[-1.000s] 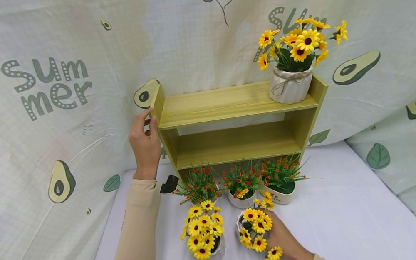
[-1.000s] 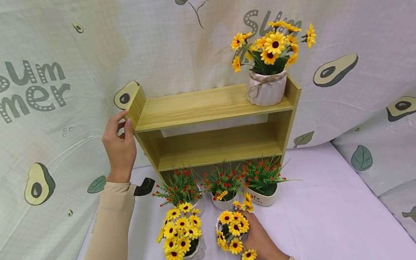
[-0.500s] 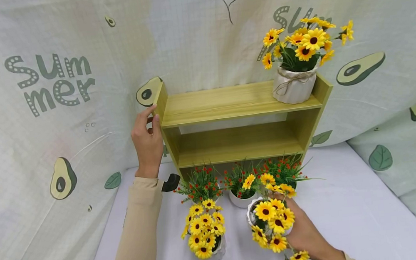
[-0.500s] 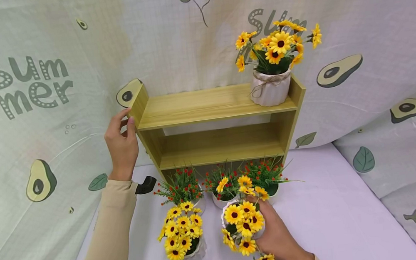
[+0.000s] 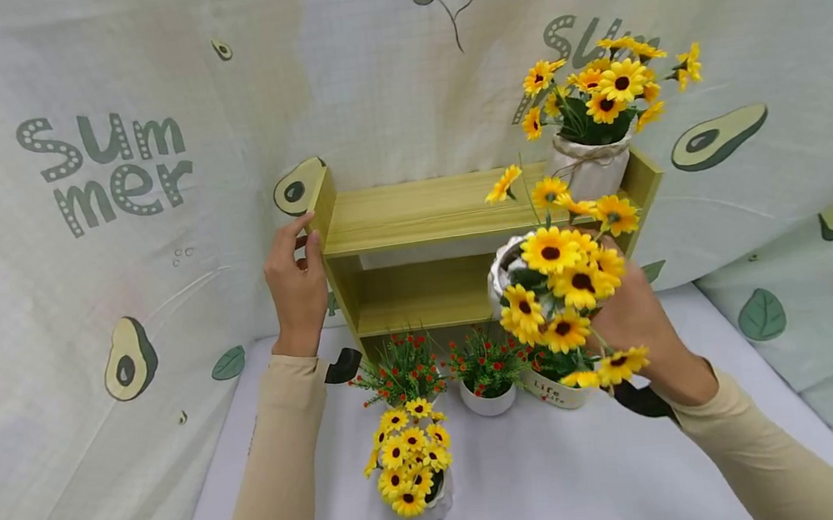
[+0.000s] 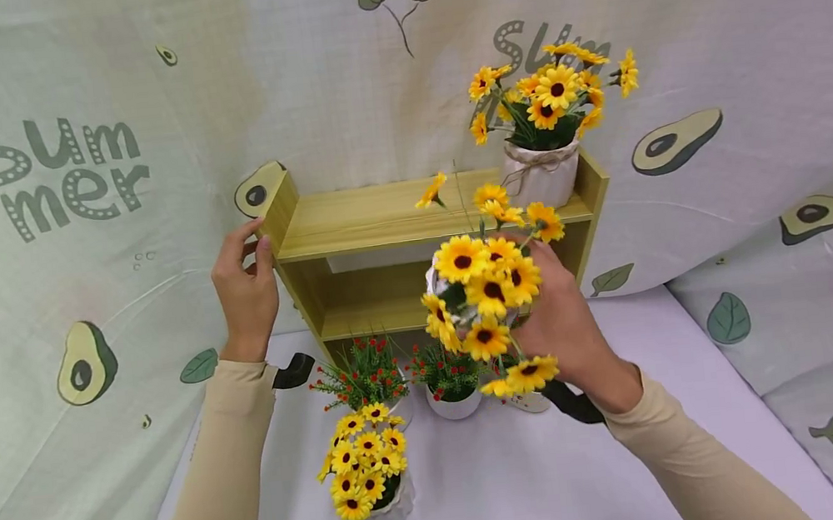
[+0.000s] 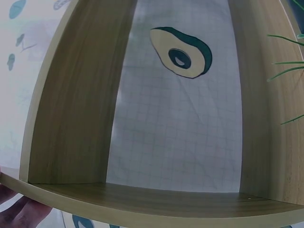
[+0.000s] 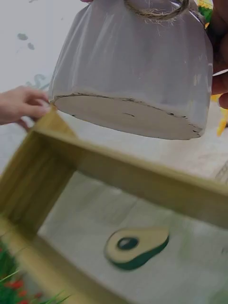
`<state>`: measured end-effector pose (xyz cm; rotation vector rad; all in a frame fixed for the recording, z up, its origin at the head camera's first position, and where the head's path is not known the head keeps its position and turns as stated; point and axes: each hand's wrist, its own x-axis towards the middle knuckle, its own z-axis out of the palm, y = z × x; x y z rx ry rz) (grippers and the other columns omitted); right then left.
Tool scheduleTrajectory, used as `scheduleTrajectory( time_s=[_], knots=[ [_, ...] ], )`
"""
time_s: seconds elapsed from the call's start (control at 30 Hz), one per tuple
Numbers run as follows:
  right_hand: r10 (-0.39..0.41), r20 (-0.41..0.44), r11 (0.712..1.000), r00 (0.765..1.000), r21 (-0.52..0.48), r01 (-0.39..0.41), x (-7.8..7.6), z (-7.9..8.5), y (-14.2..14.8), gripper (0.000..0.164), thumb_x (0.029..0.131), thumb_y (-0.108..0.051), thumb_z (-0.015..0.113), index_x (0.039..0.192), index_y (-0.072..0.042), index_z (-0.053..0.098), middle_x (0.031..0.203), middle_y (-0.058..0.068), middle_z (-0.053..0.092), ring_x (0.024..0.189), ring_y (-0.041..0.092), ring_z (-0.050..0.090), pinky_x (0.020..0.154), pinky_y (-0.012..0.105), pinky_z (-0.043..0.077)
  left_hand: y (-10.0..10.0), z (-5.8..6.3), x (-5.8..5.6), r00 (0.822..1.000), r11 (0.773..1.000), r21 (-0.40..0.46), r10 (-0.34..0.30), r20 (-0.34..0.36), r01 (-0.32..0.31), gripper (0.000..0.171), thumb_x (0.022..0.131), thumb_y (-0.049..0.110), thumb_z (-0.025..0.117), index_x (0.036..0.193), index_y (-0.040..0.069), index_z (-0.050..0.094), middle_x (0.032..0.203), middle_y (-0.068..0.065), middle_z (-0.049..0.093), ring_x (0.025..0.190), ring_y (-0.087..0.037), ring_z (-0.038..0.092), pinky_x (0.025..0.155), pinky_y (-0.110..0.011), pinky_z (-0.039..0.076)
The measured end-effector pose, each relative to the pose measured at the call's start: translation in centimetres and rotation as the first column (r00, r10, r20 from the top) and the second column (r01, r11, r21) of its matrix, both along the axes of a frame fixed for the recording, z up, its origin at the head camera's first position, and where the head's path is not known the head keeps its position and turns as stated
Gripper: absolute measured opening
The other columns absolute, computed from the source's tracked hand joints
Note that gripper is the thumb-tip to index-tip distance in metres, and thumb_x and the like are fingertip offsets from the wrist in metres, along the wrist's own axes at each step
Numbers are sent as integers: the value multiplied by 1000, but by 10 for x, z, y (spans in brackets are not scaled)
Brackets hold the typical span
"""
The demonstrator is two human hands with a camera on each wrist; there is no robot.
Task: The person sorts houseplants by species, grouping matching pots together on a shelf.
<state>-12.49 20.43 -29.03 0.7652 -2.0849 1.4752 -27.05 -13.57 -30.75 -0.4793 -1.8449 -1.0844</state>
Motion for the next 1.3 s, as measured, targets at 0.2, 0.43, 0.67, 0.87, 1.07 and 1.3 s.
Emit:
scheduleTrajectory(
  time_s=[0.2,0.43,0.67,0.87,1.07,1.3],
  knots=[
    [-226,-79,961,971,144,235,-41,38,-13,66,70,11,70,130,-2,46,122,9,53,112,19,47,95,31,35,-1,-2,-1,1000,1000,-4,6,3,-6,27,94,15,54,119,9,62,108,-7,62,90,-21,61,60,-19,43],
    [-284,-143,943,948,137,303,-85,58,-26,58,79,-17,73,129,-6,48,123,8,51,113,20,47,93,37,37,0,-5,0,1000,1000,4,10,15,-10,27,94,14,55,119,10,62,107,-6,62,90,-20,61,61,-26,46],
    [-356,-54,926,933,113,360,-118,61,-38,59,75,-26,76,125,-10,51,115,3,58,99,13,55,86,31,43,1,-7,1,1000,1000,9,20,24,-20,27,94,16,55,119,11,62,108,-6,62,90,-22,61,60,-34,47],
    [-524,5,829,852,232,509,-134,57,-41,54,73,-31,75,113,-4,53,99,13,60,85,27,56,75,40,46,2,-8,2,999,1000,10,27,24,-27,27,94,16,55,119,12,62,109,-5,62,90,-21,62,60,-29,46],
    [-622,-5,734,783,344,585,-143,54,-40,70,73,-46,73,117,3,50,108,19,56,105,36,49,87,49,39,2,-6,2,999,1000,-1,26,20,-26,27,94,16,54,120,11,62,110,-5,62,91,-17,61,61,-20,44],
    [-677,-89,638,730,424,643,-146,53,-40,76,79,-48,66,124,9,43,120,23,50,119,38,39,98,48,33,2,-2,1,999,999,2,33,13,-33,27,94,16,55,119,11,62,111,-4,62,91,-18,62,60,-20,45]
  ],
)
